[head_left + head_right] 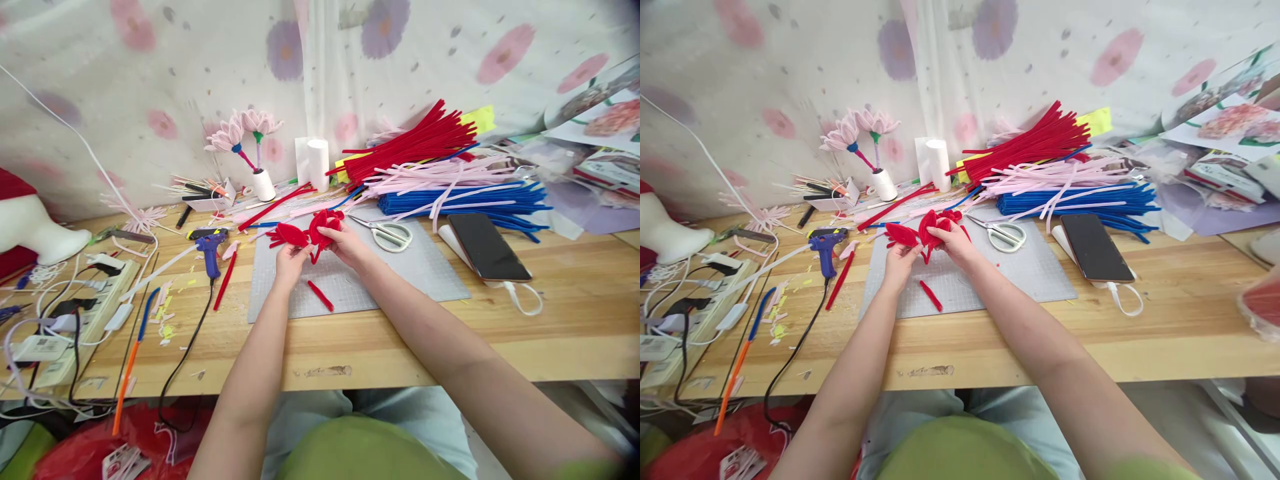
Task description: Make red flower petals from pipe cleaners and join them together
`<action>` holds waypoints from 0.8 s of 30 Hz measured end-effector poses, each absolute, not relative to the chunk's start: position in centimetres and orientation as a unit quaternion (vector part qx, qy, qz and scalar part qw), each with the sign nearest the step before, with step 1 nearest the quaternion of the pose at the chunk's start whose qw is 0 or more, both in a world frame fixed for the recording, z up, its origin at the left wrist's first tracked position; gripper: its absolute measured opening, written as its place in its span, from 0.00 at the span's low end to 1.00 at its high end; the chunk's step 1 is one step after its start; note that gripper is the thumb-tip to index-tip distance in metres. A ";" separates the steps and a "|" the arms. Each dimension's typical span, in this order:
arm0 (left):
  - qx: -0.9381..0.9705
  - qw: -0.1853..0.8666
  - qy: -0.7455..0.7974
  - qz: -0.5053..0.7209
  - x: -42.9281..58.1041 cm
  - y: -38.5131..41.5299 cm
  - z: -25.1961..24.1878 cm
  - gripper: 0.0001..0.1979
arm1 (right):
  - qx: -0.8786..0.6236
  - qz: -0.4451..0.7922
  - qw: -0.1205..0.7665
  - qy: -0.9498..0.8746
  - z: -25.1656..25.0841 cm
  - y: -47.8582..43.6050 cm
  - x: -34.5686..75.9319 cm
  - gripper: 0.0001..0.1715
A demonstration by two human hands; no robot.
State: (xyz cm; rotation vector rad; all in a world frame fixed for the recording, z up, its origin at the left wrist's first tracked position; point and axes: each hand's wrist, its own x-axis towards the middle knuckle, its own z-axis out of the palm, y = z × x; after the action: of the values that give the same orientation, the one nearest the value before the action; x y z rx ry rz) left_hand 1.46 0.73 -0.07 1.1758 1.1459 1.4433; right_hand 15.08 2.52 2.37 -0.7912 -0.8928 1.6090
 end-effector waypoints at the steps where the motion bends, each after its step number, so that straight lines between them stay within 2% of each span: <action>1: 0.479 0.474 0.455 0.582 1.7 0.6 -0.2 0.13 | -0.334 0.675 0.539 -0.378 2.4 2.5 15.1 0.19; 8: 0.439 0.487 0.456 0.601 2.2 0.3 -0.4 0.17 | -0.329 0.676 0.537 -0.383 1.7 2.4 14.7 0.19; 13: 0.458 0.497 0.464 0.573 2.5 0.0 -0.3 0.13 | -0.361 0.651 0.547 -0.383 1.4 2.4 14.2 0.20; 24: 0.392 0.587 0.419 0.571 2.9 -0.2 -0.2 0.19 | -0.390 0.581 0.566 -0.436 1.3 2.5 14.0 0.22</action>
State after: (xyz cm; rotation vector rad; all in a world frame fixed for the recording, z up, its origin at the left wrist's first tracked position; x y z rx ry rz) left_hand 2.92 -0.20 -0.25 0.9145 0.9770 1.3303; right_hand 14.03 2.46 1.29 -0.9159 -1.0241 1.3662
